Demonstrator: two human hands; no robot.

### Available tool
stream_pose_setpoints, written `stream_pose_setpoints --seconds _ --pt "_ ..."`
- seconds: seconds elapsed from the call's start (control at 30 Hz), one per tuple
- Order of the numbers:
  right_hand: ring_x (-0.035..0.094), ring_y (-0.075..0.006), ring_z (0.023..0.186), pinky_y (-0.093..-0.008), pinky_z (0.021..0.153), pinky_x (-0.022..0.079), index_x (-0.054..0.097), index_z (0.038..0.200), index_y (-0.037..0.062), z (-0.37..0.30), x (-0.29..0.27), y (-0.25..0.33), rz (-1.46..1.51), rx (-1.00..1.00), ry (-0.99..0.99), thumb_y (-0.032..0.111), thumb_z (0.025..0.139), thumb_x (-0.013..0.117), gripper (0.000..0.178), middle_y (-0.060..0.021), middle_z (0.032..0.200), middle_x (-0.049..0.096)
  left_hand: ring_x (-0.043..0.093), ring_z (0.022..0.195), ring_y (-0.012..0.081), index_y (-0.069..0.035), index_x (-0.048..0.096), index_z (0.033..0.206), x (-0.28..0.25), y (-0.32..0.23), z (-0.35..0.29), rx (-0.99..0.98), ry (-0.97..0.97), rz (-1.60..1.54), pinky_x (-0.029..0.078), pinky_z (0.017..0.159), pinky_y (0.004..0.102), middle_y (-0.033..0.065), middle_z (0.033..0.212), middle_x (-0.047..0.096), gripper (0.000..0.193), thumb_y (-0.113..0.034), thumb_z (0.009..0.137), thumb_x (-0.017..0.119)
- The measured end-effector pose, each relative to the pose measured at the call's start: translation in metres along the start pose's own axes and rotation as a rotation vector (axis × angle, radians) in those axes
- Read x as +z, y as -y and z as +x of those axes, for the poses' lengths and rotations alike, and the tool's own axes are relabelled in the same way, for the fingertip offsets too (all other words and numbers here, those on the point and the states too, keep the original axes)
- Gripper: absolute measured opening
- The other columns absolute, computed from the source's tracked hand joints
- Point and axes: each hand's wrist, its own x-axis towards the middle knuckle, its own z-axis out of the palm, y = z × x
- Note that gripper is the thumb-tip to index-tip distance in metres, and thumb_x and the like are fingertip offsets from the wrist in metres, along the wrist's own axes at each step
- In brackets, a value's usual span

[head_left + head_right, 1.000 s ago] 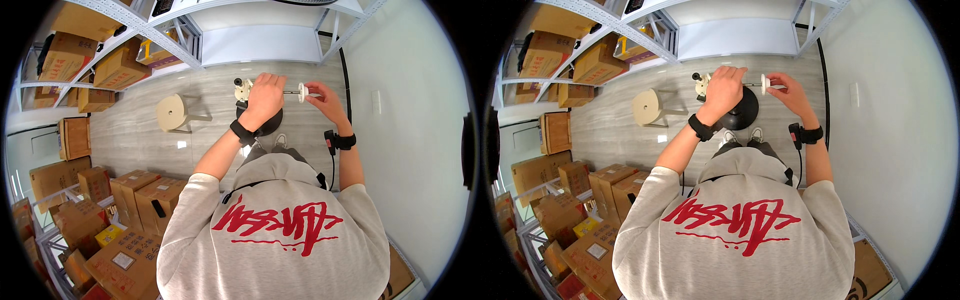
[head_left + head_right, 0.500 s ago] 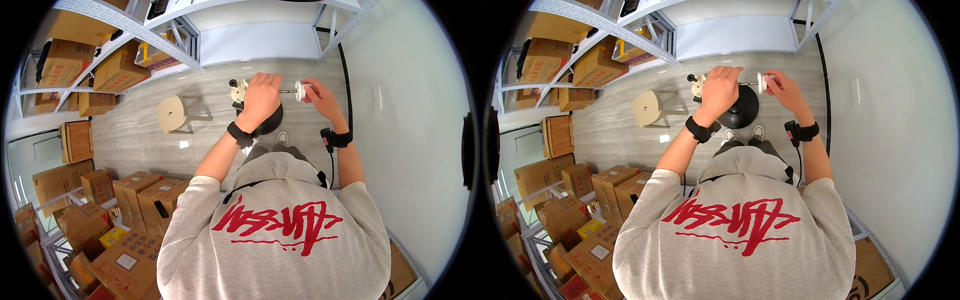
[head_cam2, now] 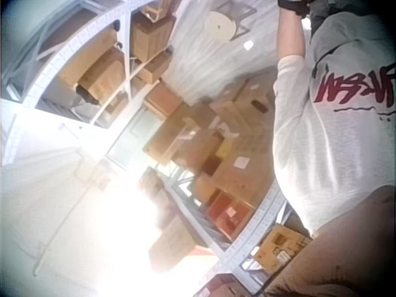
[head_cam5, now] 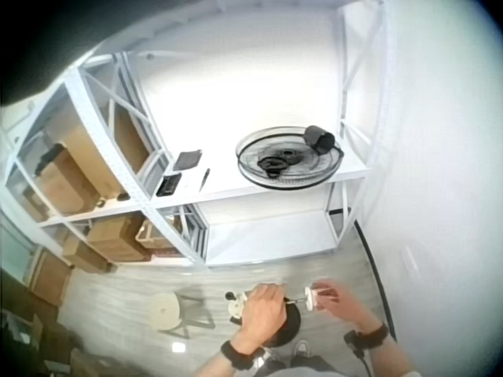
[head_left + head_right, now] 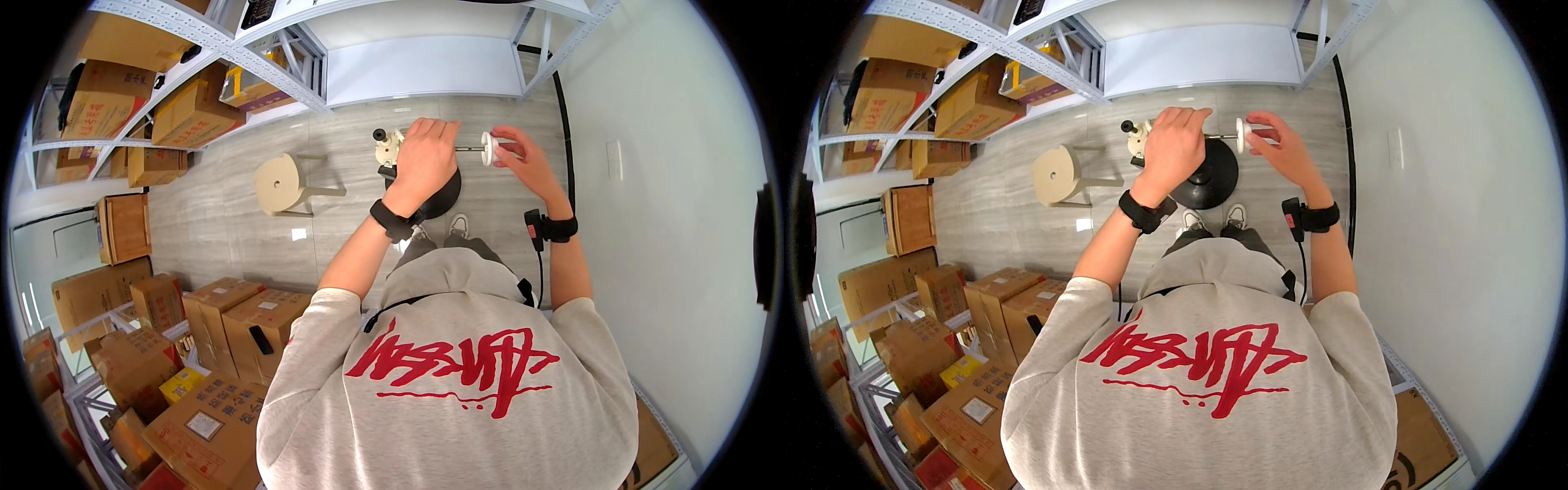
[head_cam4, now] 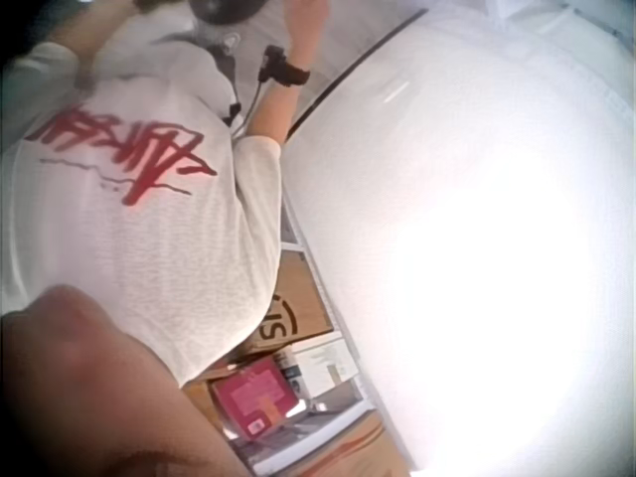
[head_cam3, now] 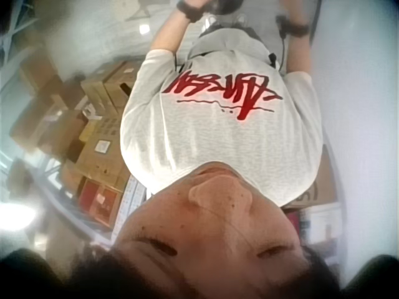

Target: The person assembles a standing fan by attaching the motor housing to the base, securing the fan head, and tightening the neck with a screwdriver. The person handles the motor, fan head, and base, then uses a screwdriver to fasten the components.

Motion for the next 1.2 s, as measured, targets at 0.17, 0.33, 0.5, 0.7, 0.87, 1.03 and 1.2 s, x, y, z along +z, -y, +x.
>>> stream_pose_setpoints --seconds 0.17,0.33,0.5,0.7,0.87,1.03,1.2 --pt "0.066 -0.0161 0.097 -0.0308 0.081 0.058 0.059 0.128 0.0028 0.006 -0.010 -0.009 -0.032 0.071 0.077 0.019 0.100 0.063 0.032 -0.0097 0.115 0.066 0.063 0.092 0.0307 -0.003 0.069 0.110 -0.001 -0.001 0.001 -0.005 -0.001 -0.001 0.049 0.091 0.0425 0.0118 0.089 0.067 0.033 0.000 0.078 0.063" --pt "0.067 -0.0144 0.096 -0.0293 0.082 0.057 0.059 0.127 0.0028 0.004 -0.003 -0.012 0.069 0.078 0.001 0.018 0.100 0.063 0.031 -0.0082 0.113 0.067 0.063 0.092 0.0304 -0.003 0.069 0.109 0.001 0.000 0.000 -0.005 -0.011 -0.005 0.049 0.091 0.0424 0.0113 0.089 0.067 0.032 0.000 0.078 0.063" --pt "0.067 -0.0153 0.098 -0.0299 0.081 0.058 0.057 0.129 0.0030 0.004 -0.009 -0.007 0.075 0.076 0.085 0.019 0.101 0.062 0.033 -0.0089 0.117 0.066 0.063 0.091 0.0305 -0.003 0.069 0.109 0.000 0.000 -0.001 -0.008 0.008 0.006 0.049 0.090 0.0425 0.0115 0.088 0.067 0.032 0.000 0.078 0.063" --pt "0.065 -0.0161 0.105 -0.0298 0.084 0.056 0.055 0.134 0.0062 0.005 -0.009 -0.009 0.009 0.044 0.065 0.018 0.100 0.063 0.036 -0.0090 0.119 0.065 0.062 0.090 0.0307 -0.003 0.069 0.109 0.001 0.000 0.000 -0.004 -0.011 0.001 0.049 0.089 0.0424 0.0117 0.088 0.067 0.032 0.000 0.078 0.063" --pt "0.066 -0.0173 0.101 -0.0304 0.086 0.055 0.055 0.135 0.0085 0.003 -0.011 -0.006 -0.047 -0.033 0.091 0.018 0.100 0.064 0.037 -0.0094 0.115 0.067 0.062 0.090 0.0311 -0.003 0.069 0.109 0.001 0.000 -0.001 0.001 -0.017 0.002 0.049 0.088 0.0428 0.0118 0.087 0.067 0.033 0.000 0.077 0.063" --pt "0.065 -0.0172 0.105 -0.0320 0.089 0.054 0.055 0.135 0.0098 0.006 -0.012 0.000 -0.088 0.184 0.092 0.018 0.098 0.067 0.040 -0.0093 0.119 0.065 0.062 0.090 0.0312 -0.003 0.069 0.110 0.002 0.000 0.000 -0.008 0.001 0.004 0.049 0.088 0.0434 0.0118 0.088 0.067 0.033 0.000 0.077 0.064" --pt "0.067 -0.0161 0.099 -0.0317 0.085 0.056 0.055 0.134 0.0072 0.004 -0.011 -0.007 -0.116 -0.097 0.050 0.020 0.100 0.064 0.038 -0.0099 0.110 0.069 0.063 0.091 0.0311 -0.003 0.069 0.110 0.002 0.000 0.000 0.003 -0.008 0.013 0.049 0.089 0.0431 0.0119 0.088 0.067 0.033 0.000 0.077 0.064"
